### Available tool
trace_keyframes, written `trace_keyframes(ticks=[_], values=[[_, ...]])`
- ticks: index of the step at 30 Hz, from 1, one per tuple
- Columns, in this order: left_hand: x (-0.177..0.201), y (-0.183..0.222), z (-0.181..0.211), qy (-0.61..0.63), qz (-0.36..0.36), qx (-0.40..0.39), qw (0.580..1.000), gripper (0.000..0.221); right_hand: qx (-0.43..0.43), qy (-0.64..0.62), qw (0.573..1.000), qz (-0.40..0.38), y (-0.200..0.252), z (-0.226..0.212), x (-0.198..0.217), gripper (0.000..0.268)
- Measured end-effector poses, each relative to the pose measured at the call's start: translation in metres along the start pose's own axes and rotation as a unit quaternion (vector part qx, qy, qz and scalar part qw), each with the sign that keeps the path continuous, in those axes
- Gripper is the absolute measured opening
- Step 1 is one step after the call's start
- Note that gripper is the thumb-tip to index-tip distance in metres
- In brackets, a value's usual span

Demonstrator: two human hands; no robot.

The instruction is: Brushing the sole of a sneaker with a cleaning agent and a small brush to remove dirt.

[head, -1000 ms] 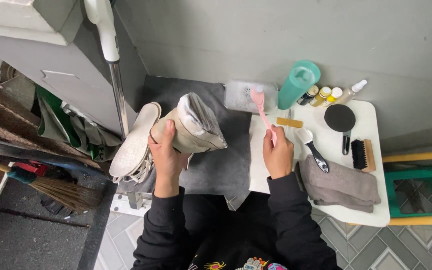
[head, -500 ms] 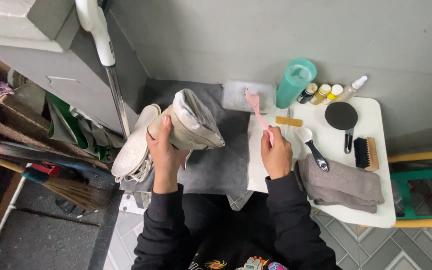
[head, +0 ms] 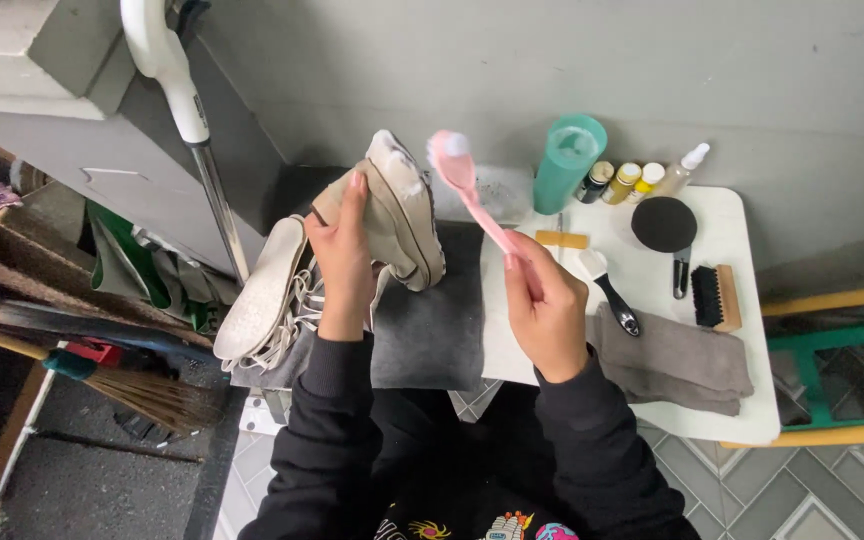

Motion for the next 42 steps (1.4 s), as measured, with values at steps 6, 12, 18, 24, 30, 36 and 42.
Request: trace_keyframes(ticks=[6, 12, 18, 24, 30, 36, 42], values=[[-0.011, -0.01, 0.001, -0.015, -0.002, 0.023, 1.0, 0.024, 0.093, 0.068, 0.993, -0.006, -0.009, -0.013, -0.025, 0.017], [-0.007, -0.028, -0.001, -0.002, -0.028, 0.008, 1.0, 0.021, 0.087, 0.079, 0.993, -0.018, 0.022, 0.0, -0.044, 0.014], [-0.001, -0.045, -0.014, 0.01, 0.004, 0.043, 0.999, 0.028, 0.07, 0.083, 0.994, -0.018, 0.053, 0.012, -0.052, 0.009], [-0.01, -0.034, -0.013, -0.023, 0.036, 0.077, 0.996, 0.045, 0.113, 0.114, 0.987, -0.005, 0.002, -0.011, -0.05, 0.016], [-0.006, -0.025, 0.001, -0.035, 0.05, 0.089, 0.994, 0.051, 0.116, 0.125, 0.985, -0.004, 0.039, 0.015, -0.067, 0.02], [-0.013, -0.04, -0.006, -0.008, 0.023, 0.078, 0.997, 0.036, 0.096, 0.117, 0.988, -0.016, 0.083, 0.037, -0.071, 0.014], [0.002, -0.071, -0.045, 0.026, -0.04, 0.037, 0.998, 0.023, 0.069, 0.102, 0.992, -0.003, 0.097, 0.041, -0.069, 0.009]])
Point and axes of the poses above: each hand's wrist, its own y-axis away from the middle knuckle, its own x-axis out of the back of the hand, z = x × y, the point moved 5 cm from there along -y, towards the middle knuckle, and after that the axes turned 9 degrees about x, right-handed, at the moved point
